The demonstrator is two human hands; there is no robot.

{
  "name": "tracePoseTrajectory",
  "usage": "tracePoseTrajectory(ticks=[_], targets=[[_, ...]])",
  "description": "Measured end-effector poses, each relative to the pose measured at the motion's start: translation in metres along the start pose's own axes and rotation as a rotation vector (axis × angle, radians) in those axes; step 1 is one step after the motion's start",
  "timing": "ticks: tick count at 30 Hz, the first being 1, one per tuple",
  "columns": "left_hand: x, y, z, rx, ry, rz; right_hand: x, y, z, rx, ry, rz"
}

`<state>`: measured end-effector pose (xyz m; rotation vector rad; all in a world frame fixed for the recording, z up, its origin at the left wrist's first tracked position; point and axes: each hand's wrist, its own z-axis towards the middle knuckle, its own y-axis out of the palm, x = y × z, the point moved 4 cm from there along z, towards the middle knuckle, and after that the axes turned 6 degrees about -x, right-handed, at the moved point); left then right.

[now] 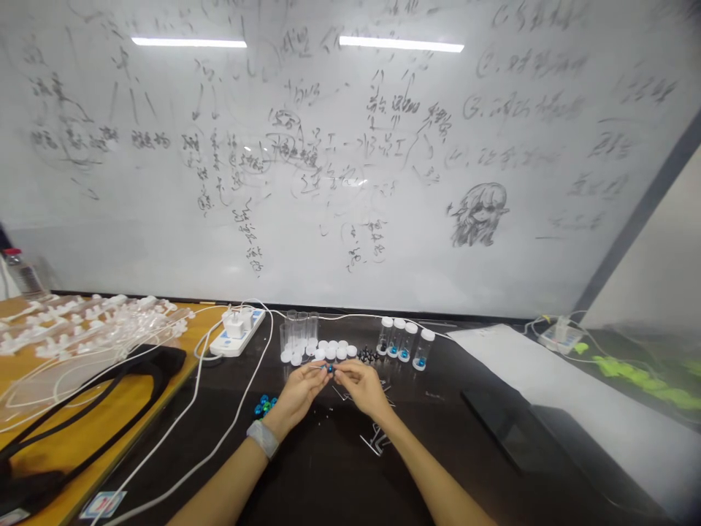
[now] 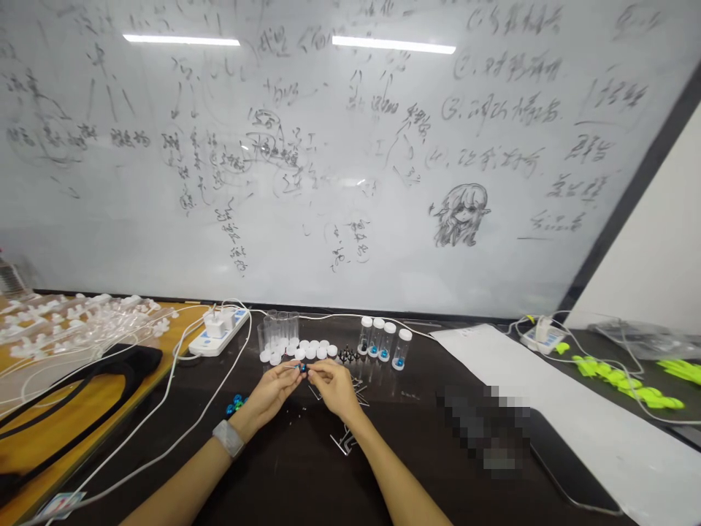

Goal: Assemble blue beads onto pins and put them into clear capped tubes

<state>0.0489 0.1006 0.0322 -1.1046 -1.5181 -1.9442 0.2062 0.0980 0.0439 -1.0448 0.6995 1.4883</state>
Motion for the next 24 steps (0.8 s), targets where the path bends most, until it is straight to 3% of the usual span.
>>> tracePoseTrajectory(ticks=[12,19,24], targets=[[0.004,0.0071,-0.0035,-0.003,0.034,0.118,-0.0033,-0.0037,-0.0036,0.137,0.0,0.007],[0.0041,0.0027,-0.0009,0.003,0.068,0.083,-0.0028,-0.0046,-0.0035,0.085,0.016,0.057],[0.007,0.0065,-0.0032,0.005,0.078,0.144,-0.0036,-0.0046,-0.0025,0.128,0.059,0.086]])
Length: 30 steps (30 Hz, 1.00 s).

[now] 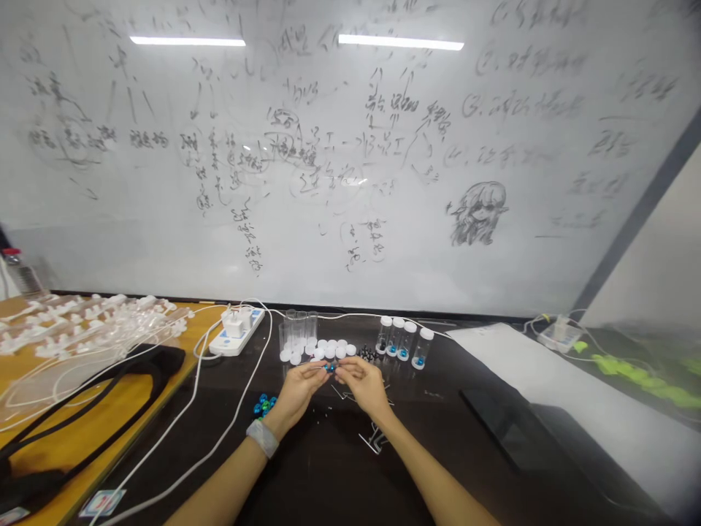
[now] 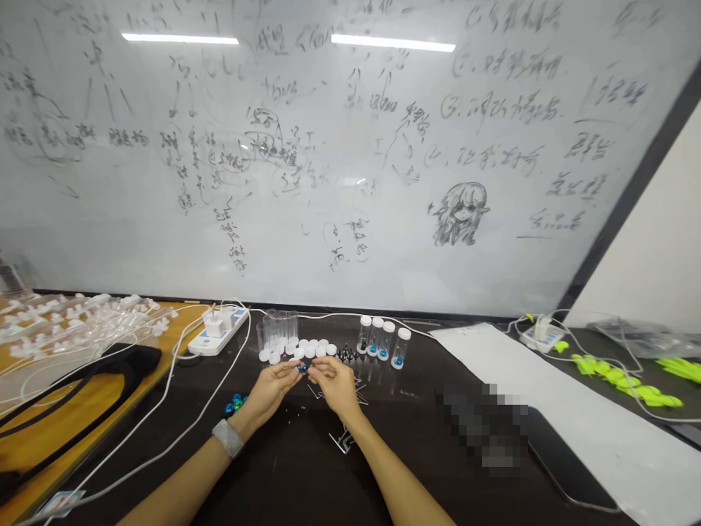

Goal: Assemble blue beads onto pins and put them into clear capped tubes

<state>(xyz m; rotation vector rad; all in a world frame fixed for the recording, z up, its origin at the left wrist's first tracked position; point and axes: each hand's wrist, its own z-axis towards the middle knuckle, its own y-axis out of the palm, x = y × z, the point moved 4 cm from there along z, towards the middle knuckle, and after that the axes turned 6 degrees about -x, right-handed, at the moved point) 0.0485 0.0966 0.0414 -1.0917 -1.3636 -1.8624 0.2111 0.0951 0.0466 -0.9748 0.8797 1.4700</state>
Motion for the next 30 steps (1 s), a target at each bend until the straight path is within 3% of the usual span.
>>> tracePoseTrajectory(ticks=[11,23,30], targets=[[0.002,-0.003,0.0,0.051,0.014,-0.013,0.005,0.003,-0.001,-0.092,0.017,0.011],[0.0,0.001,-0.002,0.006,-0.011,0.039,-0.008,0.002,-0.006,-0.08,-0.019,-0.432],[-0.006,-0.002,0.0,0.036,0.004,0.044,-0.016,0.004,-0.007,-0.07,-0.08,-0.495]])
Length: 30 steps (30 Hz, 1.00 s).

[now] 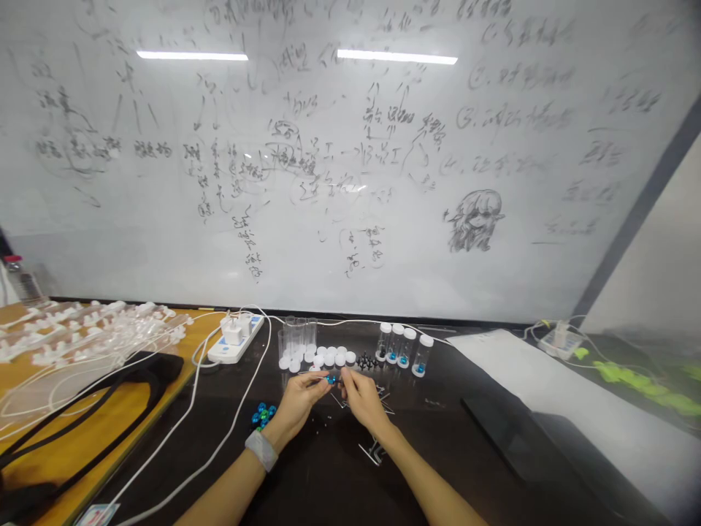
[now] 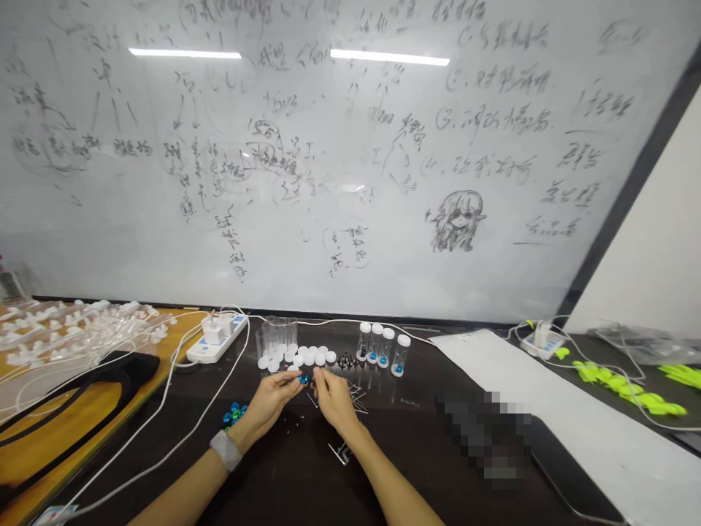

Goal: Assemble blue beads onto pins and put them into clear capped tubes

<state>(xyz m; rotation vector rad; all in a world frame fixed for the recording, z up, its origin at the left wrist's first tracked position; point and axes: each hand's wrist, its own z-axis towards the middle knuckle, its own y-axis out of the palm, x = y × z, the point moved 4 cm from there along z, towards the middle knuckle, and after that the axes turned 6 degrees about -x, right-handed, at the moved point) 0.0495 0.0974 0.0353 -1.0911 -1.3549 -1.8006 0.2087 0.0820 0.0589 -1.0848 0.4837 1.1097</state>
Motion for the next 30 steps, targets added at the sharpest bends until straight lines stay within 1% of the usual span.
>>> tracePoseTrajectory(ticks=[5,9,11,17,22,27,30], targets=[[0.001,0.0,-0.002,0.0,-0.008,0.019,-0.005,-0.002,-0.003,-0.083,-0.042,-0.029],[0.002,0.0,-0.001,-0.016,-0.002,0.047,0.004,0.0,-0.002,-0.128,0.044,0.003],[0.002,-0.001,0.0,-0.015,0.007,0.06,0.006,0.0,-0.002,-0.147,0.059,0.021],[0.002,-0.004,0.002,0.005,0.029,0.053,-0.005,-0.01,-0.002,-0.111,-0.067,0.009],[0.004,-0.002,0.002,0.022,0.031,0.042,-0.004,-0.01,0.0,-0.118,-0.036,-0.036],[0.005,-0.003,0.002,0.027,0.039,0.022,-0.004,-0.009,0.0,-0.135,-0.11,-0.002],[0.005,-0.003,0.002,0.035,0.039,0.027,-0.002,-0.01,0.001,-0.127,-0.092,-0.027]])
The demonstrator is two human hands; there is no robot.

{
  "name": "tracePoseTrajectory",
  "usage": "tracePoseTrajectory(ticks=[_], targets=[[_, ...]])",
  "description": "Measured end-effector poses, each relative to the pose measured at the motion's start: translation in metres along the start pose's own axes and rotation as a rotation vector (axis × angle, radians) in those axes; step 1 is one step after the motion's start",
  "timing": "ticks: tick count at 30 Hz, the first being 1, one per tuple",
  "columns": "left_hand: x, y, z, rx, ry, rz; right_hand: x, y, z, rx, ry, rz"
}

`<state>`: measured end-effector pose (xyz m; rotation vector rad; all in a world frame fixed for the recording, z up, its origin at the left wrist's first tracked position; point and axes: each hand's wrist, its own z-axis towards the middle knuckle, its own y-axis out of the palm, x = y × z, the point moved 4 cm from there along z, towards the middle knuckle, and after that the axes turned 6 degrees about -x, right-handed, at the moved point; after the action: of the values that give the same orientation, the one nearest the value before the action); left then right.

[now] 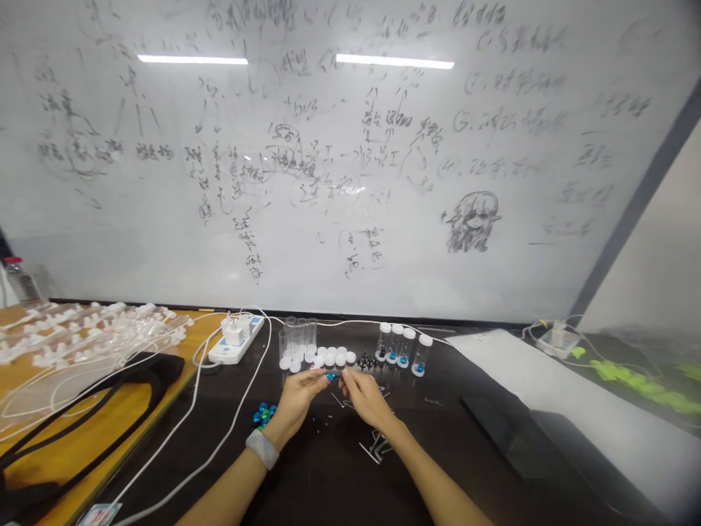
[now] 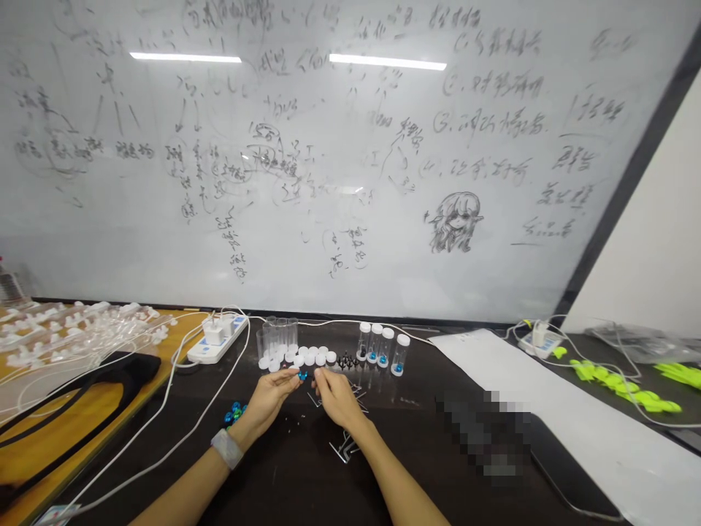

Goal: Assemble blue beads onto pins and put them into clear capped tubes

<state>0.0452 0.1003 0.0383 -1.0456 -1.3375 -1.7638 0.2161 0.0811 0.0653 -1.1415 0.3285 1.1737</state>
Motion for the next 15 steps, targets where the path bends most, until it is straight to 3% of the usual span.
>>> tracePoseTrajectory(ticks=[15], targets=[[-0.0016,-0.0004,0.0013,-0.009,-0.001,0.012,-0.0013,-0.0036,-0.0001,0.017,-0.043,-0.01]])
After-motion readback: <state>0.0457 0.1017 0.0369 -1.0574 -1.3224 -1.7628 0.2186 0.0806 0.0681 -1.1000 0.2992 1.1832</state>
